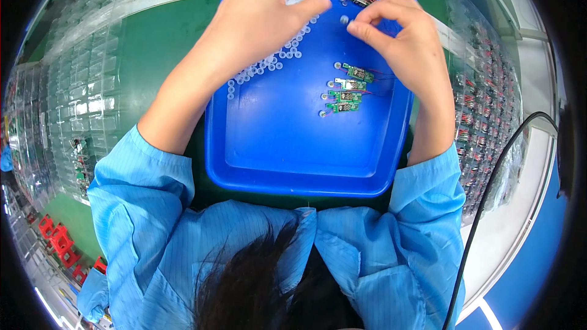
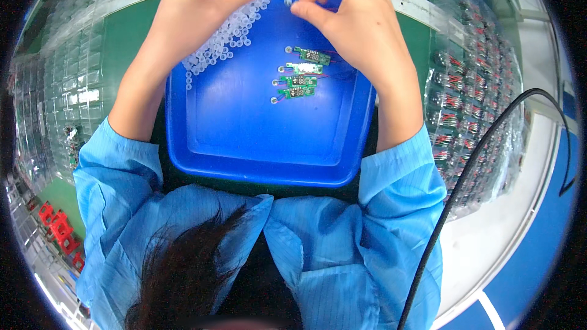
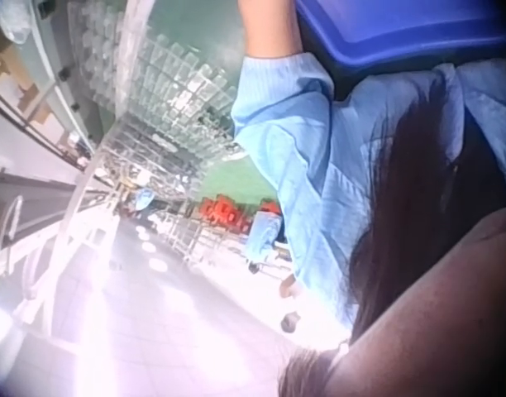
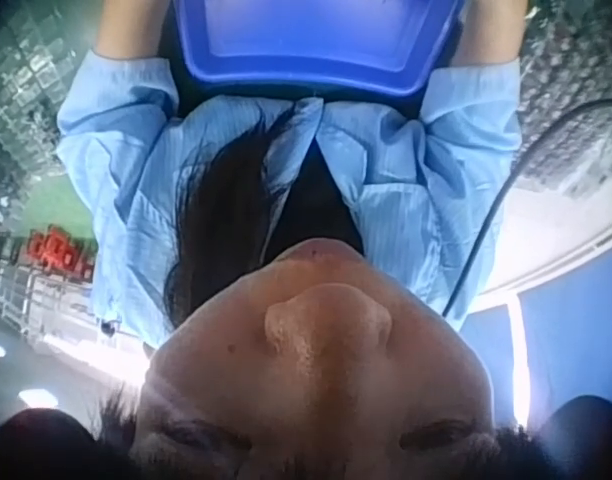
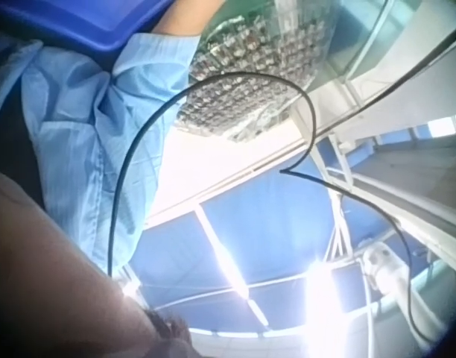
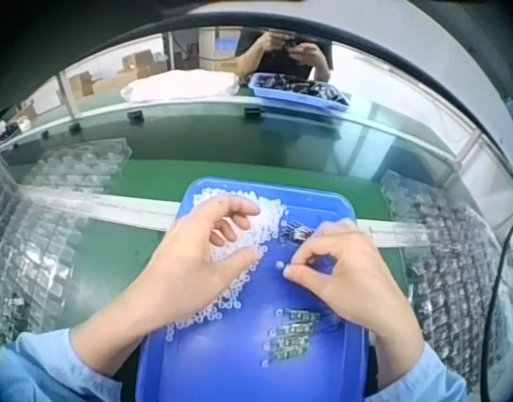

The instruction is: The person picks up a stack of circuit boards, separates them, and places them onto a blue tray. They then pick up small white rings and circuit boards one at a time, fitting a ring onto each board by hand.

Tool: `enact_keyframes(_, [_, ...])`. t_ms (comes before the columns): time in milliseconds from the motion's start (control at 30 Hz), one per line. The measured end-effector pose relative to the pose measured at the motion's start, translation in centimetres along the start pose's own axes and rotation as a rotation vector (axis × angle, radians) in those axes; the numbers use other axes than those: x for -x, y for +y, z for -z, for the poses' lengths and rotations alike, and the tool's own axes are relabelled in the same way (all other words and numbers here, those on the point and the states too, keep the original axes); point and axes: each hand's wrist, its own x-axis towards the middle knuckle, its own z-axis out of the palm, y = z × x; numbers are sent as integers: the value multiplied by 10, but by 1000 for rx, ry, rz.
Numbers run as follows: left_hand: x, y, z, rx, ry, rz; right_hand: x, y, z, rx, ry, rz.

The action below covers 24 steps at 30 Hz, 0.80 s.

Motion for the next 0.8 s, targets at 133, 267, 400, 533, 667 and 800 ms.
enact_keyframes(133, [3, -3, 9, -264, -93, -193, 3, 6, 0, -39, -390, -52])
enact_keyframes(267, [16, -14, -2, -521, -59, -287, 1, 6, 8, -86, -506, -86])
enact_keyframes(400, [21, -23, -8, -684, -34, -375, -9, 16, 2, -107, -115, -180])
enact_keyframes(533, [22, -26, -13, -802, -52, -509, -17, 18, -14, 349, 129, 55])
enact_keyframes(667, [22, -28, -14, -804, -46, -511, -16, 18, -20, 454, 88, 92])
enact_keyframes(800, [25, -29, -12, -768, -96, -465, -6, 16, -15, 352, 1, -8])
